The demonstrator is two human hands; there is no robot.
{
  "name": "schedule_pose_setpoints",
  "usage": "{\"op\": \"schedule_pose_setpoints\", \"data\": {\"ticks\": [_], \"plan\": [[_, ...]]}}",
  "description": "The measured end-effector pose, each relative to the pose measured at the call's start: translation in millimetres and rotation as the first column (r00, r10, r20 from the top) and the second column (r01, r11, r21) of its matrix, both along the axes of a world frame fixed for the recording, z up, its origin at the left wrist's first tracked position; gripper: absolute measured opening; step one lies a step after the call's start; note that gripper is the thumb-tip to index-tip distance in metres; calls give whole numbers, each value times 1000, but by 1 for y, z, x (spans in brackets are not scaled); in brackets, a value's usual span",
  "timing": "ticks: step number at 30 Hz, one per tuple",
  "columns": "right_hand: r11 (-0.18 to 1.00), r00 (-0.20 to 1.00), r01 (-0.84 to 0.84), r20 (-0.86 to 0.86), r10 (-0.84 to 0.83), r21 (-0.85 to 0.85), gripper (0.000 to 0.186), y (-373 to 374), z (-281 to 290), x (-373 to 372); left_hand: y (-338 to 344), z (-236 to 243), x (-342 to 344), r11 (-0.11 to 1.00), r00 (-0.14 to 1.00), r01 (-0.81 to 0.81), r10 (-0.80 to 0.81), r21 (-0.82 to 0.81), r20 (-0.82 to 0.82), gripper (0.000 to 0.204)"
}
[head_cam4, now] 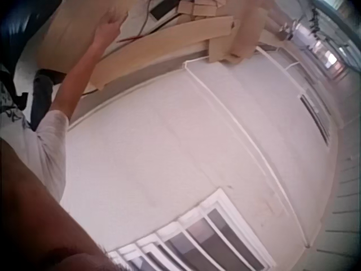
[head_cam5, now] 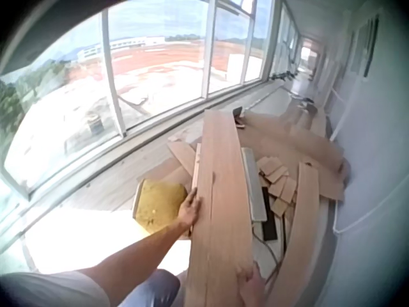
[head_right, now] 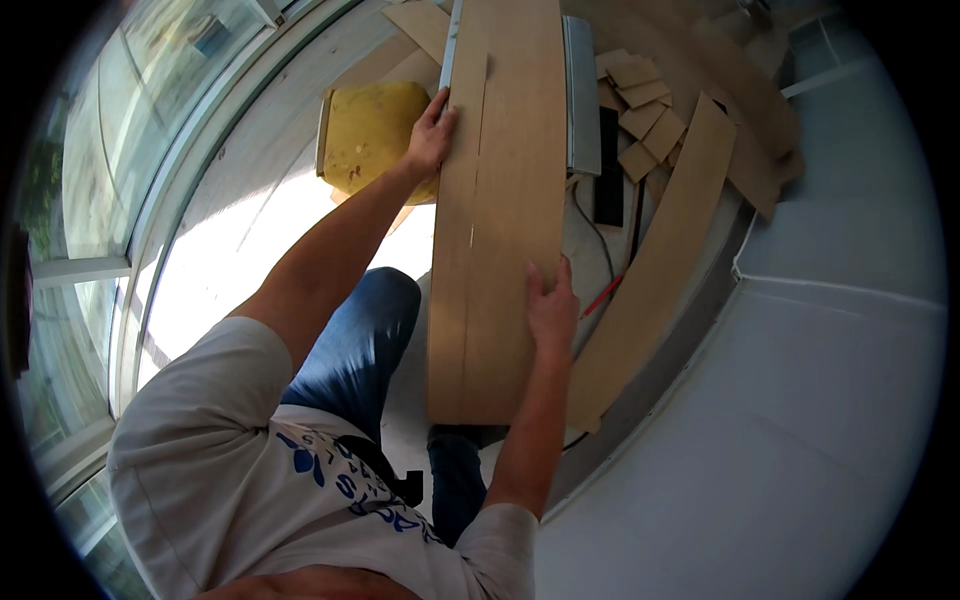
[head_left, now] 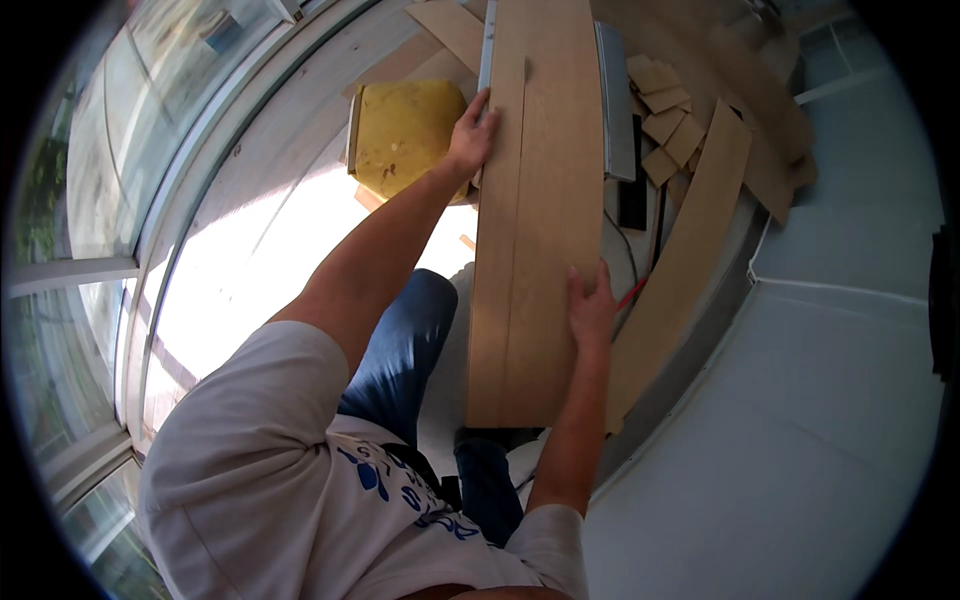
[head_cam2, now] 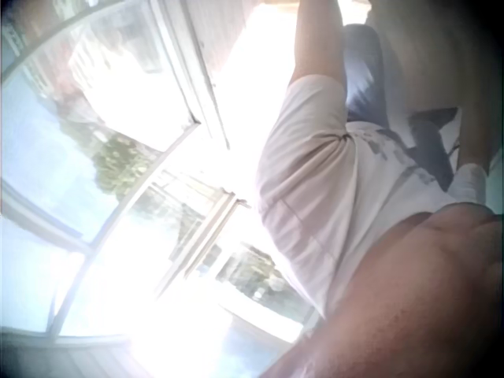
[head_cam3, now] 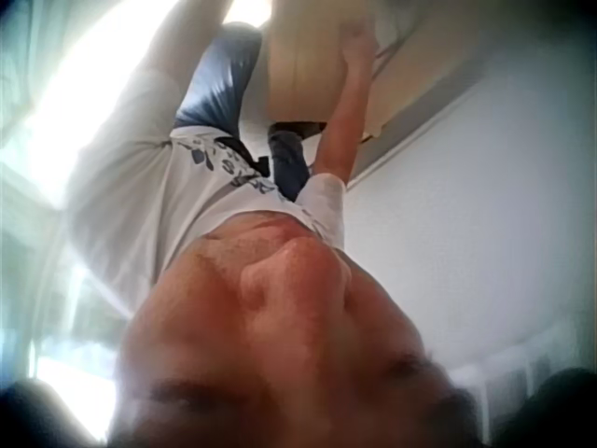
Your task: The person positions a wooden board on a table saw, slides it through the blade to cut it, and then sets the pieces aside.
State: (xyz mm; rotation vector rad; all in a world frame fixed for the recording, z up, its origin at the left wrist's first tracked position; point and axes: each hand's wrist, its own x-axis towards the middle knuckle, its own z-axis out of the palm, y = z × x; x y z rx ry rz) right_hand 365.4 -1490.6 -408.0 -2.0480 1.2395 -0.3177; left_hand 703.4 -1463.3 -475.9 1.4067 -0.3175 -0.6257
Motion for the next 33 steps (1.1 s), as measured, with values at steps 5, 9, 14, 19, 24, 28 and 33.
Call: {"op": "schedule_pose_setpoints", "data": {"ticks": [5,9,14,19,24,28,33], "plan": [[1000,1000,0,-11,0,1,64,0,-4,-6,-1,-2,1,1000,999,8,-8,-9,37,60],[999,1000,4,-26,-3,32,66,3,2,-5,0,-7,4,1000,998,4,-3,-22,57,61],[999,996,6,-95,-3,31,66,8,8,-6,0,-7,5,1000,998,-3,4,-13,68,60],[1000,999,2,-32,-1,19,64,10,1,-15,0,-1,3,1000,998,-1,-1,23,68,59],[999,1000,-3,-8,3,52,64,14,3,-17,2,-2,2,1000,999,5,-4,-8,48,59],[999,1000,-1,-28,2,37,64,15,-1,-23,1,0,1,1000,999,12,-12,-9,48,59],[997,998,18,-68,-13,76,65,20,4,-28,0,-5,4,999,999,3,-1,-37,54,59]]}}
